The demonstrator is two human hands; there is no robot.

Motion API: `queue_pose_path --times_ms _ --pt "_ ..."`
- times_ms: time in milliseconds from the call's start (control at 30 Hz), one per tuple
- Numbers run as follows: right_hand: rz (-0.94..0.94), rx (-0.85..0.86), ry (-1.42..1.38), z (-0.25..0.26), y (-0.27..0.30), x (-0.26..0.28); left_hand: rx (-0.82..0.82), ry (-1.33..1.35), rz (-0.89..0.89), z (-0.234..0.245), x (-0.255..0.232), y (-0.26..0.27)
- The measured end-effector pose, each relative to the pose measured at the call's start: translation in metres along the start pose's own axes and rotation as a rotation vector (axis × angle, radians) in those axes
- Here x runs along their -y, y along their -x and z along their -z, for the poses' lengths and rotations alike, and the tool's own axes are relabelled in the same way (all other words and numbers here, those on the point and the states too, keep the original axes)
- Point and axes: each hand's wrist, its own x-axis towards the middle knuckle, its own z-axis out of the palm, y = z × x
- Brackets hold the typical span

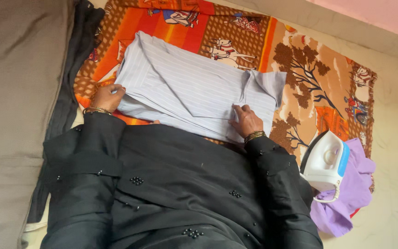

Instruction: The person irons a light blue striped shirt laid on a patterned mat on the floor. They use a handheld iron to smooth the fabric, periodically adjusting the shirt with their hands.

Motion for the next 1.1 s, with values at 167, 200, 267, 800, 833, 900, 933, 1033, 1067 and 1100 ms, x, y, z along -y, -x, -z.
queue_pose_path --times_ms 167,200,267,800,833,900,933,1033,1067,1100 --pt "-0.19 -0.091 -0.144 0.02 -0.003 -0.02 -0.029 -0.003 -0.069 -0.006 0.004 -0.005" --pt "-0.236 -0.165 -0.174 0.02 -0.002 -0.035 -0.017 -0.01 -0.053 -0.005 0.003 -0.005" --pt "-0.299 -0.301 -0.188 0.015 0.0 -0.073 0.006 -0.028 -0.02 -0.002 0.0 -0.003" --pt "-0.395 -0.57 -0.34 -0.07 -0.032 -0.22 0.02 -0.002 -0.051 -0.002 -0.002 -0.001" --pt "-0.438 -0.55 -0.359 -0.073 -0.035 -0.221 0.011 -0.022 -0.039 -0.002 -0.004 -0.002" --pt "-0.523 -0.509 -0.395 -0.075 -0.038 -0.224 0.003 -0.027 -0.025 -0.002 -0.008 -0.001" --pt "-0.563 -0.486 -0.437 -0.076 -0.041 -0.224 0.003 -0.013 -0.025 -0.001 -0.01 0.001" --pt "-0.636 -0.443 -0.534 -0.07 -0.041 -0.217 0.005 -0.01 0.004 0.001 -0.016 0.004" --pt "-0.624 -0.448 -0.553 -0.066 -0.042 -0.213 0.005 -0.015 0.017 0.001 -0.017 0.005" --pt "-0.611 -0.453 -0.57 -0.062 -0.042 -0.208 0.012 -0.017 0.046 0.0 -0.018 0.004"
